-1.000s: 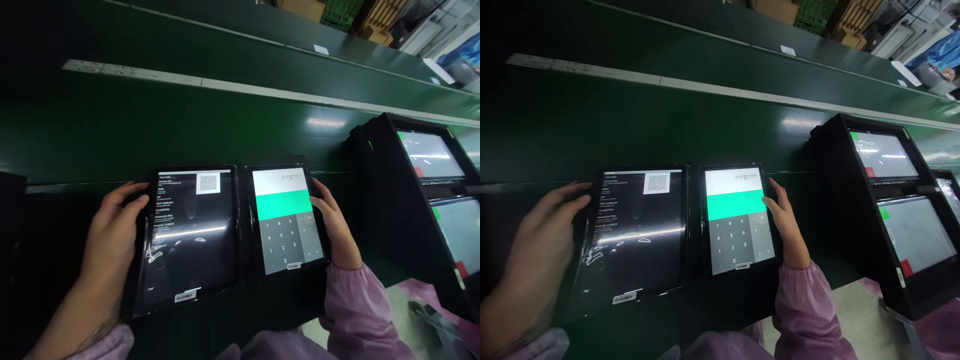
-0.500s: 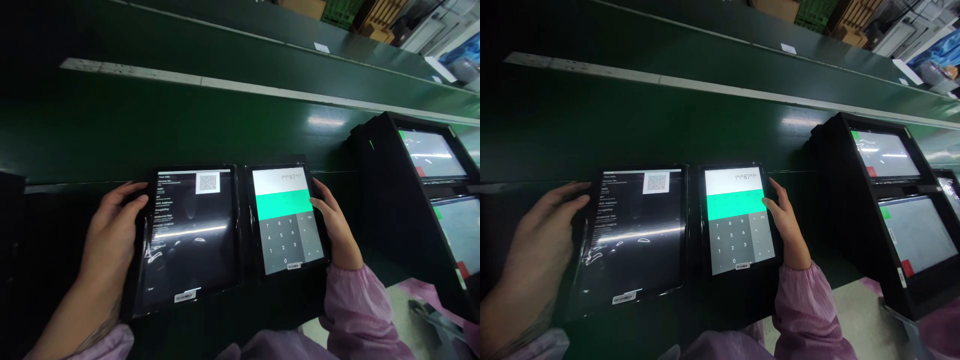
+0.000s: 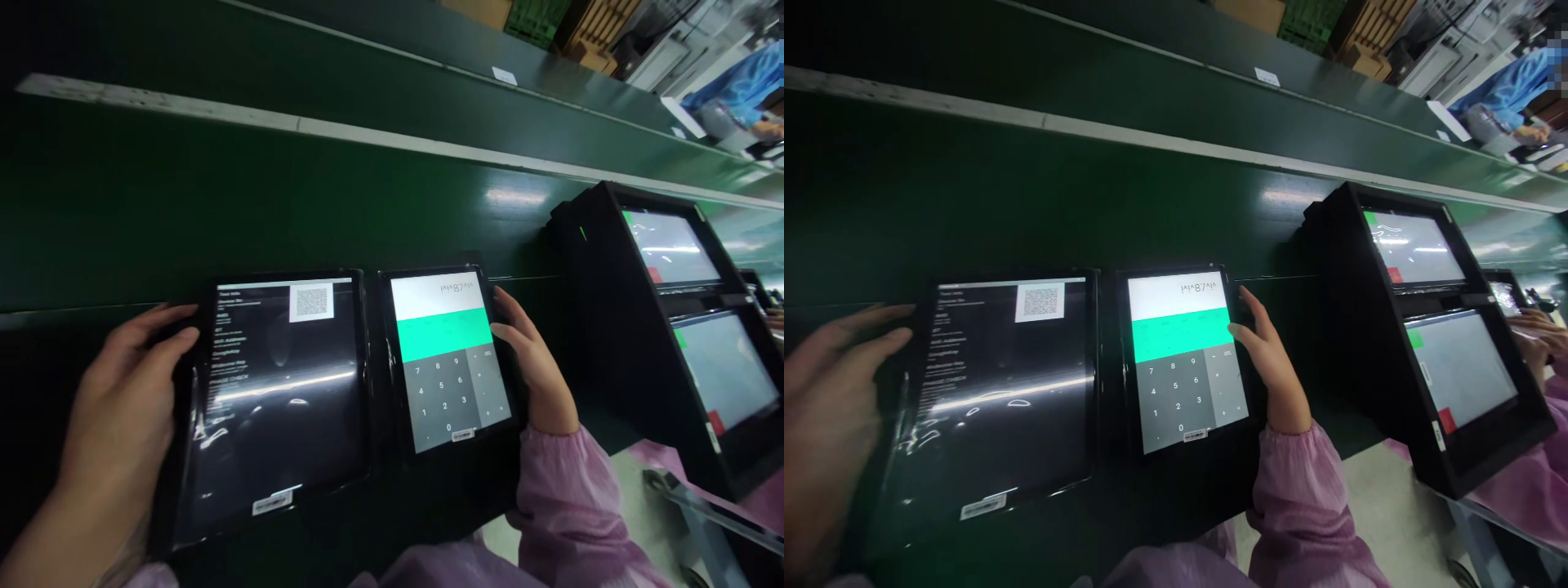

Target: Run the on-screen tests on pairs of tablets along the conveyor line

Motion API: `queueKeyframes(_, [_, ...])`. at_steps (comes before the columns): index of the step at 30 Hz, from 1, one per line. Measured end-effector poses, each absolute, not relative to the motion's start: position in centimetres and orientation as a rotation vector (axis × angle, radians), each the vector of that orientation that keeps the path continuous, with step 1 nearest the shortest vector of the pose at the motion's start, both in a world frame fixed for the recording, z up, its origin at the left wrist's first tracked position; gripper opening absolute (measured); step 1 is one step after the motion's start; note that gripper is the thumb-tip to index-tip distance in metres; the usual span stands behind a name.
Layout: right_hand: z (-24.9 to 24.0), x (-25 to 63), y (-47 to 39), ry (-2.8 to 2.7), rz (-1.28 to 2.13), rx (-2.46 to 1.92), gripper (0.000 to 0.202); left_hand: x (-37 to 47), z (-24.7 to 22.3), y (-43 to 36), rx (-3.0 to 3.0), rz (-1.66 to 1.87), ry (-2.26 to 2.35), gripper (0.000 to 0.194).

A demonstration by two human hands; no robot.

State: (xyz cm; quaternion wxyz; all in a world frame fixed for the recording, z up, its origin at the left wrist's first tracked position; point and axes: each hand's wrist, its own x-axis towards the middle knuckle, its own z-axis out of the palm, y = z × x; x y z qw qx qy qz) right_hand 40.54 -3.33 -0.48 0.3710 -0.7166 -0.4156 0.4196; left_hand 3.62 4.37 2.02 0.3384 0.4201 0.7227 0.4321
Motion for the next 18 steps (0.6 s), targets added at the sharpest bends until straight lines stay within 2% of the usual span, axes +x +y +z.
queueKeyframes(4, [-0.6,39.2,-2.4,-1.130,0.965,-1.984,0.099,4.2,2.8,4.0,1.050,1.093,1.912,0.046])
queueKeyframes(7, [-0.9,38.6,-1.9,-1.132,0.917,-2.017,0.106,4.2,3.1,3.9,1.062,1.078,1.913,0.039])
queueKeyframes(9, [-0.9,38.8,-1.8,-1.148,0.911,-2.018,0.105,4.2,3.1,3.8,1.107,1.076,1.885,0.033])
queueKeyframes(14, [-0.1,39.5,-2.3,-1.094,1.022,-1.984,0.082,4.2,3.1,3.9,1.037,1.083,1.904,0.035])
queueKeyframes(18, [0.2,39.2,-2.3,-1.064,0.998,-2.009,0.089,4.3,2.9,4.2,1.010,1.091,1.893,0.039])
